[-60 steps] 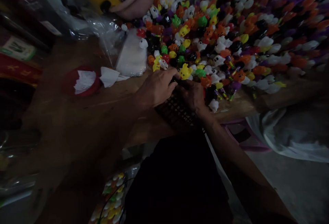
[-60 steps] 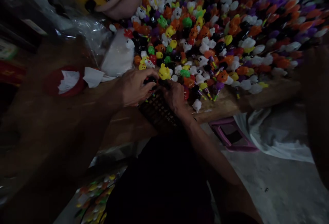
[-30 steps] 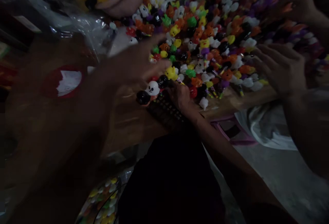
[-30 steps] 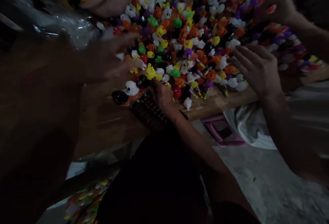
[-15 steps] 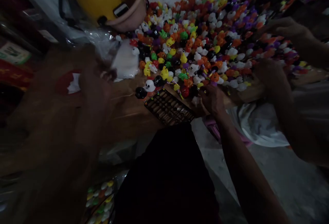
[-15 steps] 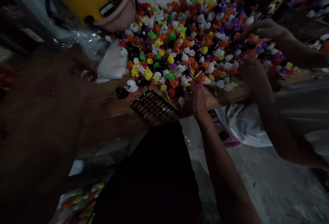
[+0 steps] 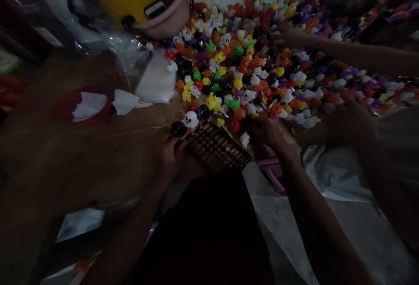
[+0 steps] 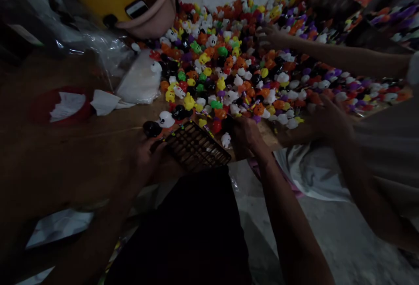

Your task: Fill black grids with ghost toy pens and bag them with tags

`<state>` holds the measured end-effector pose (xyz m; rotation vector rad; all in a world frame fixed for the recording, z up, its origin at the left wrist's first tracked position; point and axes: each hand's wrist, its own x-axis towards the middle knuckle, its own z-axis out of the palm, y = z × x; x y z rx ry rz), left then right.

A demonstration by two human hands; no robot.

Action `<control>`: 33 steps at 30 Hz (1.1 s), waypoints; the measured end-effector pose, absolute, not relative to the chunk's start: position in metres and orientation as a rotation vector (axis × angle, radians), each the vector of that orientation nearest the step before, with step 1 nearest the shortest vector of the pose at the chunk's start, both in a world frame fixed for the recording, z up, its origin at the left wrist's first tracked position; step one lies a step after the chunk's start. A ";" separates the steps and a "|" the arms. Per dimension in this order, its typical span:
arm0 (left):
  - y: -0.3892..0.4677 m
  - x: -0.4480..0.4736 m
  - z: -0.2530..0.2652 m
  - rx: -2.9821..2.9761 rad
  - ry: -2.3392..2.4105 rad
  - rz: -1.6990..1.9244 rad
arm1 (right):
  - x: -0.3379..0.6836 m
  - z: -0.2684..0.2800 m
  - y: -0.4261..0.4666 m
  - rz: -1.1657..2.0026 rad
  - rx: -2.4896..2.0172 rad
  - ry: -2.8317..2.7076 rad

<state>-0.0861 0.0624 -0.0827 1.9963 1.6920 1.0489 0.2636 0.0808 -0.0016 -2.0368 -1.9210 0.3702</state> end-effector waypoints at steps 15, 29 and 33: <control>0.067 -0.069 -0.071 2.019 1.826 1.007 | 0.162 -0.014 0.014 1.164 -1.376 -1.327; 0.035 -0.069 -0.058 2.184 1.764 0.877 | 0.089 -0.045 0.033 0.871 -1.265 -1.386; 0.036 -0.067 -0.059 2.186 1.814 0.838 | 0.085 -0.047 0.033 0.854 -1.294 -1.443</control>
